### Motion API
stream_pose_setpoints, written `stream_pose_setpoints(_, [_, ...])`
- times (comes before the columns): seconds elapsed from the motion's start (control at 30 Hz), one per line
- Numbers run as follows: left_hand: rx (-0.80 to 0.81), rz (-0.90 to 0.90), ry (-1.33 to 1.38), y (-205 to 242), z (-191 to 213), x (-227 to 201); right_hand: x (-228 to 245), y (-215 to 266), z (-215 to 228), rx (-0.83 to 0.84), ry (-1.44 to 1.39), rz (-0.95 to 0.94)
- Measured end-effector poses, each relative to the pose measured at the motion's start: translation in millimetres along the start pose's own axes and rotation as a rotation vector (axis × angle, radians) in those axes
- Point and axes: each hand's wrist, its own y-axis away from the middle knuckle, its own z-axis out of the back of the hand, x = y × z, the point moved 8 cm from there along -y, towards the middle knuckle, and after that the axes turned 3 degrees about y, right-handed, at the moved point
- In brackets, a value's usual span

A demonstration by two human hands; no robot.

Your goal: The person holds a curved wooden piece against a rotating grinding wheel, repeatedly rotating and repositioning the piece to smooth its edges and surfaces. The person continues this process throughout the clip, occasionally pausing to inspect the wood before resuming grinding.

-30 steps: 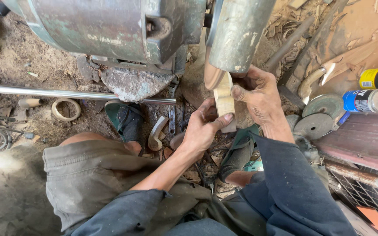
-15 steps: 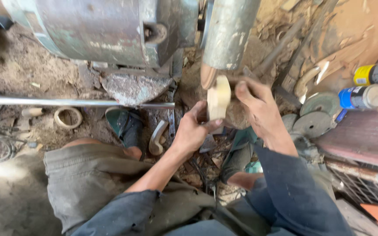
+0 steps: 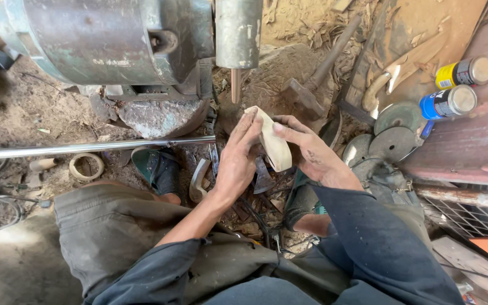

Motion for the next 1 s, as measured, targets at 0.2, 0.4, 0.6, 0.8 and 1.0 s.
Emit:
stream_pose_setpoints(0.2, [0.008, 0.482, 0.471, 15, -14, 19, 14, -3, 5, -0.066, -0.018, 0.138])
stream_pose_setpoints(0.4, [0.069, 0.629, 0.767, 14, -20, 18, 27, -12, -11, 0.047, -0.008, 0.210])
stream_pose_setpoints(0.6, [-0.035, 0.614, 0.922, 10, -10, 19, 50, -51, -28, -0.038, 0.081, 0.361])
stream_pose_setpoints(0.8, [-0.115, 0.567, 1.016, -6, -11, 32, 58, -86, -32, -0.182, 0.398, 0.601])
stream_pose_setpoints(1.0, [-0.173, 0.622, 1.062, -18, -16, 44, 71, -109, -20, -0.236, 0.495, 0.728])
